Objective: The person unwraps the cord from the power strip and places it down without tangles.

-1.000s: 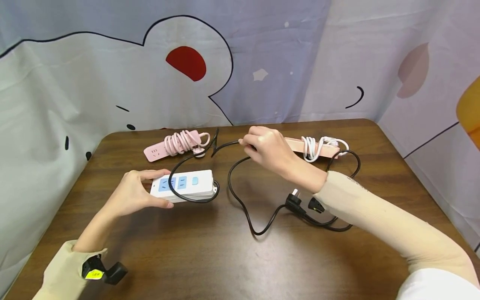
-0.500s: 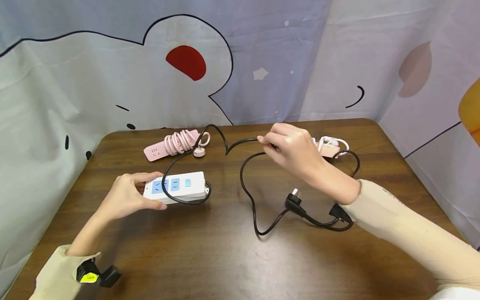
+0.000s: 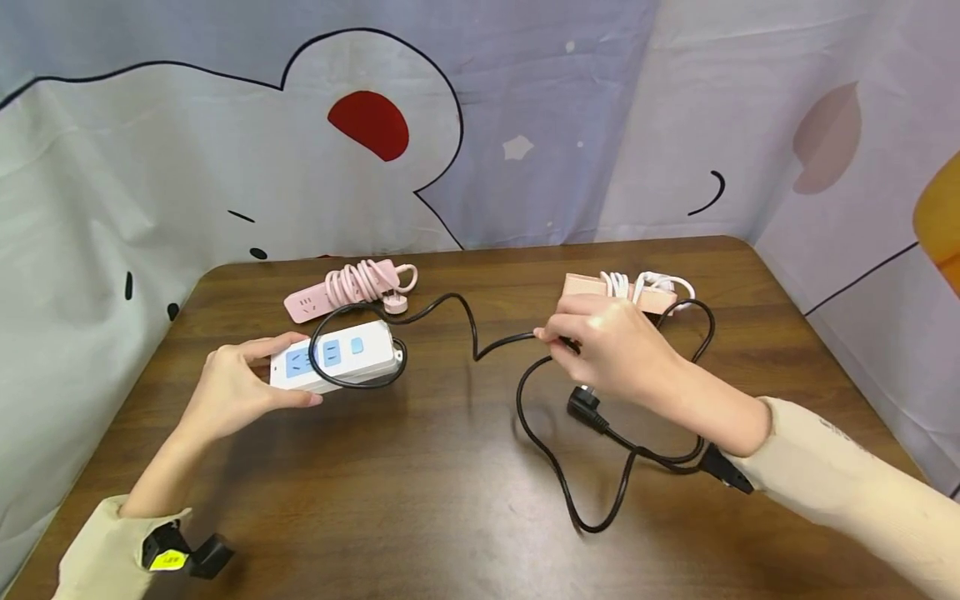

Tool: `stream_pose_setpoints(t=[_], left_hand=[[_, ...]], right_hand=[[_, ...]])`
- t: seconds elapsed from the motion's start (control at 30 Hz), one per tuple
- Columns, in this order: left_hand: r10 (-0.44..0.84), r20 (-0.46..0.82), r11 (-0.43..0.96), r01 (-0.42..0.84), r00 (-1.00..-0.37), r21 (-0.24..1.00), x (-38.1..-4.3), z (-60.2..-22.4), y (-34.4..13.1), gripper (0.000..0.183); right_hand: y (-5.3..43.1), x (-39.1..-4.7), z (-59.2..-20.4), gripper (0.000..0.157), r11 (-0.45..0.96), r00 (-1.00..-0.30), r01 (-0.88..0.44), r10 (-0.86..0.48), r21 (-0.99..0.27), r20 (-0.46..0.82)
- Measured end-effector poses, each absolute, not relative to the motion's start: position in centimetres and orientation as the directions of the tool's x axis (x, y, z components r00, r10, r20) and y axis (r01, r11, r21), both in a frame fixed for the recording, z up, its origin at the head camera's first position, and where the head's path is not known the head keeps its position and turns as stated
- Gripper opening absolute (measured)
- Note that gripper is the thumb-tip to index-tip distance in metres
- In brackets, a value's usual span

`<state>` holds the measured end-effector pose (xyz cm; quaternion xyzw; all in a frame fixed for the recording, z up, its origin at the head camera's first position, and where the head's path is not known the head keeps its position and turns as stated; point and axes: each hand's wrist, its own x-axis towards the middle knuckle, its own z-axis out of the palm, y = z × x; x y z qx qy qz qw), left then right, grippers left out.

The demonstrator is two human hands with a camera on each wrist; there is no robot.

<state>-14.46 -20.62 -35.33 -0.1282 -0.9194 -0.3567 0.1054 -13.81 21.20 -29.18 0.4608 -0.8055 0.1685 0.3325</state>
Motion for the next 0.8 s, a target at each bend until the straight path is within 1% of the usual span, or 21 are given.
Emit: stream_pose_setpoints(t=[0.1, 0.2, 0.4, 0.6, 0.67, 0.73, 0.8], left_hand=[[0.143, 0.313, 0.72, 0.315, -0.939, 0.619, -14.5, -35.2, -20.5, 0.07], [0.134, 0.333, 0.735, 0.319, -0.933, 0.599, -14.4, -35.0, -20.4, 0.071], [0.132, 0.37, 0.758, 0.334, -0.92, 0.56, -14.3, -34.7, -20.0, 0.073], [0.134, 0.387, 0.755, 0.347, -0.912, 0.557, -14.2, -34.4, -19.7, 0.073], [0.14, 0.386, 0.751, 0.352, -0.912, 0.559, -14.2, -34.3, -19.6, 0.073], [0.149, 0.383, 0.746, 0.358, -0.912, 0.562, -14.2, -34.3, -19.5, 0.073], [0.154, 0.38, 0.74, 0.361, -0.912, 0.568, -14.2, -34.3, -19.4, 0.073]], right_hand=[[21.0, -13.8, -30.2, 0.019, 0.503, -0.374, -0.864, -0.651, 0.006, 0.661], [20.8, -14.1, -31.4, 0.019, 0.515, -0.418, -0.857, -0.661, -0.029, 0.623], [20.3, -15.4, -33.8, 0.024, 0.539, -0.562, -0.818, -0.676, -0.201, 0.477], [19.9, -16.8, -34.4, 0.014, 0.594, -0.696, -0.716, -0.648, -0.367, 0.309], [19.9, -17.2, -34.4, 0.013, 0.612, -0.725, -0.684, -0.634, -0.397, 0.269], [19.9, -17.5, -34.3, 0.013, 0.625, -0.738, -0.666, -0.631, -0.407, 0.239], [19.8, -17.7, -34.2, 0.017, 0.633, -0.74, -0.663, -0.635, -0.401, 0.222]])
